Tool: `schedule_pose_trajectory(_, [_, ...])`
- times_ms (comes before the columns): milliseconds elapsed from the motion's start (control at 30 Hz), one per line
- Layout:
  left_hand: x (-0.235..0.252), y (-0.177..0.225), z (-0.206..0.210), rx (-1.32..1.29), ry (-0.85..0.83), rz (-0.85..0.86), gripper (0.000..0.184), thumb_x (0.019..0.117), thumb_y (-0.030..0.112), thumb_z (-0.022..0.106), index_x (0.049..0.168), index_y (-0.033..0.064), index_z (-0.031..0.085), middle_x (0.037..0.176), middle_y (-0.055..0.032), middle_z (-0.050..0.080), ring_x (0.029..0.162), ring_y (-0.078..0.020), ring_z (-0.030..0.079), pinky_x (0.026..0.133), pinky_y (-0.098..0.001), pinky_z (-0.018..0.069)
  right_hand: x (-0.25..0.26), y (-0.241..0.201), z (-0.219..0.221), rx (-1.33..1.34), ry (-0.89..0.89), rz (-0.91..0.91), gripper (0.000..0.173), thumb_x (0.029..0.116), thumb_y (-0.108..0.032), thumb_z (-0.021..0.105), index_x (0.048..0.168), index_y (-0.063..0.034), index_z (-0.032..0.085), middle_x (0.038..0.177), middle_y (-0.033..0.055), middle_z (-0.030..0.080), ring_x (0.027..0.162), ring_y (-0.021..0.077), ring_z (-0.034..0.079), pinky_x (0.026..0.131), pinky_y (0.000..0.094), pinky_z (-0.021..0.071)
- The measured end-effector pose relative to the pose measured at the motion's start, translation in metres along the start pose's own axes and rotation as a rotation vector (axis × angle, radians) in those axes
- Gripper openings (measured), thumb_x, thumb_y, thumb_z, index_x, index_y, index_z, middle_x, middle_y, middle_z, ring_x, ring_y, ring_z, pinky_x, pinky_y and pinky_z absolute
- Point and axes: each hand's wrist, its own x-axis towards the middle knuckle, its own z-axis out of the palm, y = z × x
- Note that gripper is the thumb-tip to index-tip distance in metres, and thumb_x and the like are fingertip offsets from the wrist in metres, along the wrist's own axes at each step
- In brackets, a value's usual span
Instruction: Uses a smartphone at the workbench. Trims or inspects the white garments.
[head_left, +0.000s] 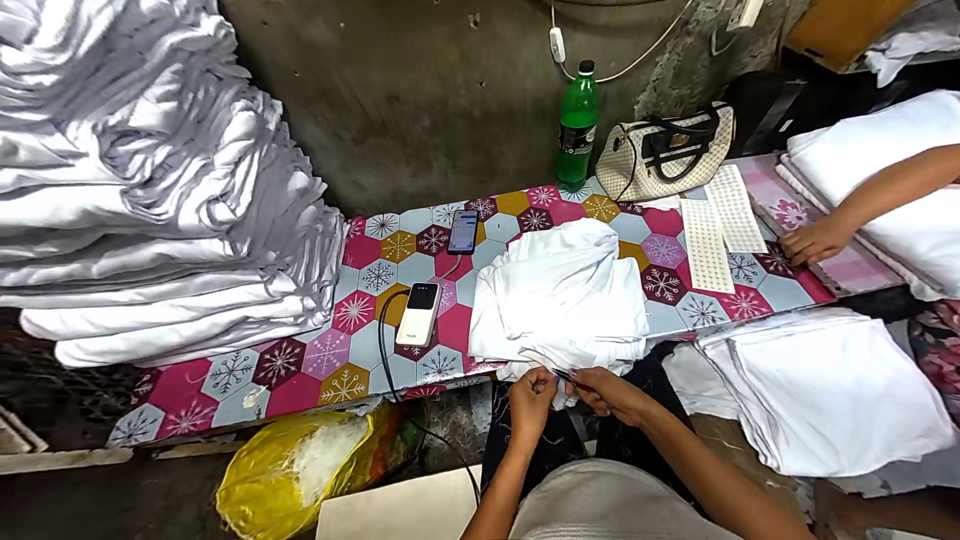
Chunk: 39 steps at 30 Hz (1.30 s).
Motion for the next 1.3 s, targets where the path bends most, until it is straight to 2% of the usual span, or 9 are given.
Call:
schedule_pose_trajectory(100, [-0.001,-0.002,0.001,-0.126,-0.002,-0.045,0.006,0.0884,-0.001,0.071,0.092,-0.0058,0.071,0.096,-0.0123,0.074,0.079,-0.011,0.07,0.077,-0.0273,0.0605,0.0,0.004,0.0,0.009,0.029,-0.017,0.035,0.112,-0.029,0.036,0.099,-0.0104,0.063,0.056,-0.0107,0.038,0.042,0.0001,0.033,0.042,0.0165,0.0299])
schedule_pose_trajectory(167, [-0.003,-0.003,0.003,-0.306,0.01,-0.11,0.004,0.091,-0.005,0.065,0.094,-0.0079,0.067,0.094,-0.0131,0.074,0.081,-0.0156,0.073,0.079,-0.0316,0.062,-0.002,0.006,-0.001,0.018,0.033,-0.02,0.035,0.1121,-0.029,0.036,0.1,-0.0098,0.063,0.056,-0.0104,0.038,0.042,0.0001,0.033,0.042,0.0165,0.0304])
schedule_pose_trajectory(233, [-0.004,-0.003,0.004,-0.495,0.018,-0.181,0.008,0.0959,-0.006,0.056,0.102,-0.0092,0.06,0.091,-0.0148,0.074,0.082,-0.0225,0.075,0.081,-0.0384,0.0639,-0.004,0.006,-0.002,0.019,0.027,-0.019,0.036,0.1125,-0.028,0.034,0.1,-0.0095,0.062,0.056,-0.0102,0.038,0.043,0.0001,0.033,0.043,0.0165,0.0306])
schedule_pose_trajectory(333, [-0.004,-0.001,0.007,-0.597,0.023,-0.248,0.018,0.0961,-0.006,0.058,0.113,-0.0094,0.052,0.09,-0.0172,0.072,0.08,-0.0269,0.075,0.079,-0.0422,0.0644,-0.003,0.003,0.001,0.017,0.039,-0.025,0.035,0.1124,-0.029,0.035,0.097,-0.0104,0.06,0.057,-0.0097,0.039,0.043,0.0003,0.033,0.042,0.0164,0.0304])
schedule_pose_trajectory(400, [-0.003,0.001,0.009,-0.541,0.022,-0.279,0.022,0.0937,-0.006,0.063,0.113,-0.0104,0.055,0.087,-0.0158,0.072,0.074,-0.0231,0.074,0.072,-0.0375,0.0641,-0.001,0.0,0.003,0.009,0.061,-0.04,0.034,0.1122,-0.028,0.037,0.094,-0.0107,0.06,0.057,-0.0093,0.039,0.043,0.0006,0.033,0.042,0.0165,0.03])
schedule_pose_trajectory(467, [-0.001,0.001,0.01,-0.441,0.03,-0.279,0.013,0.0929,-0.005,0.066,0.105,-0.0096,0.063,0.077,-0.0108,0.071,0.062,-0.0149,0.069,0.061,-0.029,0.0602,-0.002,-0.002,0.004,-0.007,0.064,-0.057,0.034,0.1122,-0.029,0.036,0.095,-0.0108,0.06,0.057,-0.0098,0.039,0.043,0.0006,0.033,0.043,0.0169,0.0303])
schedule_pose_trajectory(533, [-0.001,0.0,0.008,-0.379,0.027,-0.266,0.008,0.0935,-0.004,0.066,0.1,-0.0088,0.067,0.073,-0.0088,0.071,0.056,-0.0111,0.065,0.056,-0.0253,0.0572,-0.004,-0.003,0.004,-0.024,0.064,-0.057,0.036,0.1125,-0.03,0.034,0.097,-0.0109,0.061,0.056,-0.0105,0.038,0.043,0.0003,0.033,0.043,0.0171,0.0302])
schedule_pose_trajectory(867, [0.0,-0.001,0.0,-0.283,0.069,-0.137,0.006,0.0924,-0.002,0.068,0.097,-0.0057,0.068,0.071,-0.0068,0.07,0.056,-0.011,0.066,0.056,-0.0264,0.0581,0.004,-0.007,0.005,-0.016,-0.015,0.008,0.042,0.1129,-0.036,0.03,0.097,-0.0122,0.061,0.055,-0.011,0.038,0.042,0.0001,0.031,0.042,0.0168,0.0283])
schedule_pose_trajectory(1300, [-0.002,-0.007,0.001,-0.061,0.077,0.004,0.009,0.0921,0.004,0.068,0.098,-0.0034,0.071,0.076,-0.0063,0.07,0.06,-0.0097,0.067,0.059,-0.027,0.0596,0.006,-0.008,0.004,0.073,-0.075,0.027,0.044,0.1129,-0.038,0.028,0.097,-0.013,0.06,0.056,-0.0108,0.038,0.04,-0.0008,0.031,0.04,0.0151,0.0285])
